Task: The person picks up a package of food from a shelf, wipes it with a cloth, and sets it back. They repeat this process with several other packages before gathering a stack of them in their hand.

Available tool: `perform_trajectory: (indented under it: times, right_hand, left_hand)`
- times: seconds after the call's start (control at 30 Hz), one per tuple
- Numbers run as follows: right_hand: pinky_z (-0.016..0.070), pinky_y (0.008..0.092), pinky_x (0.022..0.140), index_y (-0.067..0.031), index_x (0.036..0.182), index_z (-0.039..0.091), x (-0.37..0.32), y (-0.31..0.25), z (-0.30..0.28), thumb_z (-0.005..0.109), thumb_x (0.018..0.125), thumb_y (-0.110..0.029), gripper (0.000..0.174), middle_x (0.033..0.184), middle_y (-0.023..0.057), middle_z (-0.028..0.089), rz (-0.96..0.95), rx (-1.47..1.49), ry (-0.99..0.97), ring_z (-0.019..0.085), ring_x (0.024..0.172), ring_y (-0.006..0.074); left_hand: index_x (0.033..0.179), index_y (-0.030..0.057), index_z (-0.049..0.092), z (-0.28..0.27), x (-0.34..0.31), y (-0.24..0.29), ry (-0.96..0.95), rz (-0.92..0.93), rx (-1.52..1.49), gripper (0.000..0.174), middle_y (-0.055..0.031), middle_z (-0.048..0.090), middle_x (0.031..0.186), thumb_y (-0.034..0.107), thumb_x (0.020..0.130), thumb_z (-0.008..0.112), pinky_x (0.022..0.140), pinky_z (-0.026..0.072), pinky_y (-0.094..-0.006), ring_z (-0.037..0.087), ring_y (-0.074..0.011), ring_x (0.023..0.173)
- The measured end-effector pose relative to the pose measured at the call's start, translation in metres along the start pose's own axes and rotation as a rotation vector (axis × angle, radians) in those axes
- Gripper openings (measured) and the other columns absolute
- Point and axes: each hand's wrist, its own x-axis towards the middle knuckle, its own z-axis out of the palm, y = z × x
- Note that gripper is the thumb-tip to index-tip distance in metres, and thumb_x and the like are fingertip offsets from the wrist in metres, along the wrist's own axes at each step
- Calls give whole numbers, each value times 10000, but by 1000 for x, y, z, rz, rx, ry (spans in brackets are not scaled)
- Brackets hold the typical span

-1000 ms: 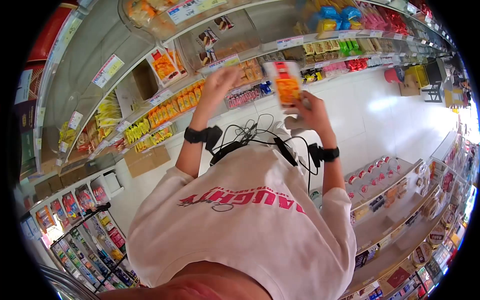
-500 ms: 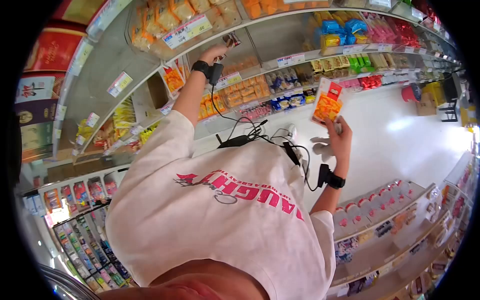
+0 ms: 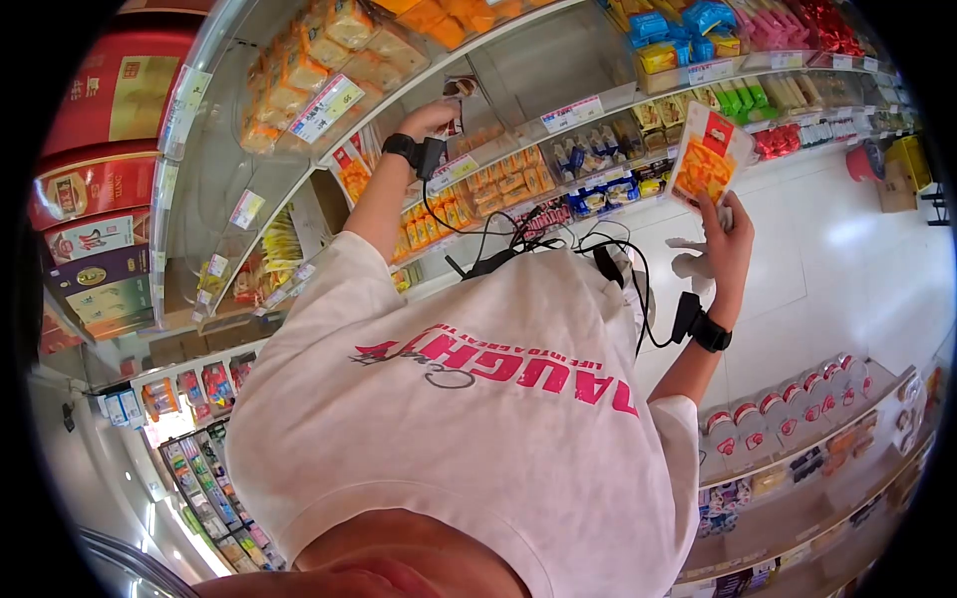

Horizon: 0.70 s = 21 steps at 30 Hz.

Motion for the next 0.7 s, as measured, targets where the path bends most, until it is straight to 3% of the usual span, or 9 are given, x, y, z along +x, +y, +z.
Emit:
perform_trajectory:
  times: [0.03, 0.17, 0.23, 0.33, 0.43, 0.53, 0.7]
  right_hand:
    - [342, 251, 521, 20, 866, 600, 4, 0, 0, 695, 937, -210, 258, 665, -22, 512, 2, -15, -9, 427, 611, 54]
    - [351, 255, 524, 29, 894, 614, 19, 0, 2, 705, 929, -211, 259, 666, -13, 524, 11, -1, -40, 435, 612, 56]
    - [354, 255, 525, 28, 904, 622, 24, 1, 2, 704, 930, -214, 256, 670, -12, 527, -2, -17, -59, 440, 613, 57]
    - [356, 255, 526, 25, 908, 626, 27, -2, 3, 702, 931, -214, 251, 674, -10, 530, -5, -27, -74, 445, 612, 59]
    - [357, 256, 526, 21, 908, 627, 29, -1, 5, 701, 932, -214, 247, 673, -9, 526, -1, -30, -86, 447, 610, 63]
    - [380, 267, 531, 18, 867, 597, 30, -4, 7, 700, 932, -211, 259, 654, 16, 524, 1, -37, -89, 450, 603, 75]
    - [384, 269, 537, 17, 873, 590, 33, 6, 12, 697, 933, -203, 252, 653, 18, 520, 1, -34, -102, 448, 605, 79]
  left_hand:
    - [833, 22, 579, 2, -9, 19, -18, -133, 114, 239, -47, 562, 685, 215, 939, 485, 489, 378, -351, 477, -158, 522]
    - [1049, 10, 655, 0, -1, -4, 13, -145, -84, 287, -55, 628, 807, 230, 946, 501, 580, 432, -321, 533, -153, 634]
    - [1176, 7, 661, 0, -22, 22, 74, -178, -169, 350, -50, 644, 845, 224, 949, 507, 625, 450, -308, 546, -149, 675]
    - [1144, -4, 646, 2, -13, 10, 48, -20, -11, 318, -114, 636, 820, 173, 945, 471, 636, 452, -376, 564, -187, 663]
    - [1325, 75, 627, 6, -9, 2, 44, 10, 2, 412, -142, 701, 938, 189, 946, 512, 689, 484, -364, 619, -192, 745]
    - [1319, 73, 634, 2, -21, 19, -46, -41, -49, 421, -129, 697, 971, 193, 918, 590, 707, 494, -361, 628, -188, 762]
    - [1336, 93, 628, 1, -25, 28, 19, 6, -37, 487, -128, 688, 1028, 201, 866, 695, 713, 499, -358, 646, -195, 790]
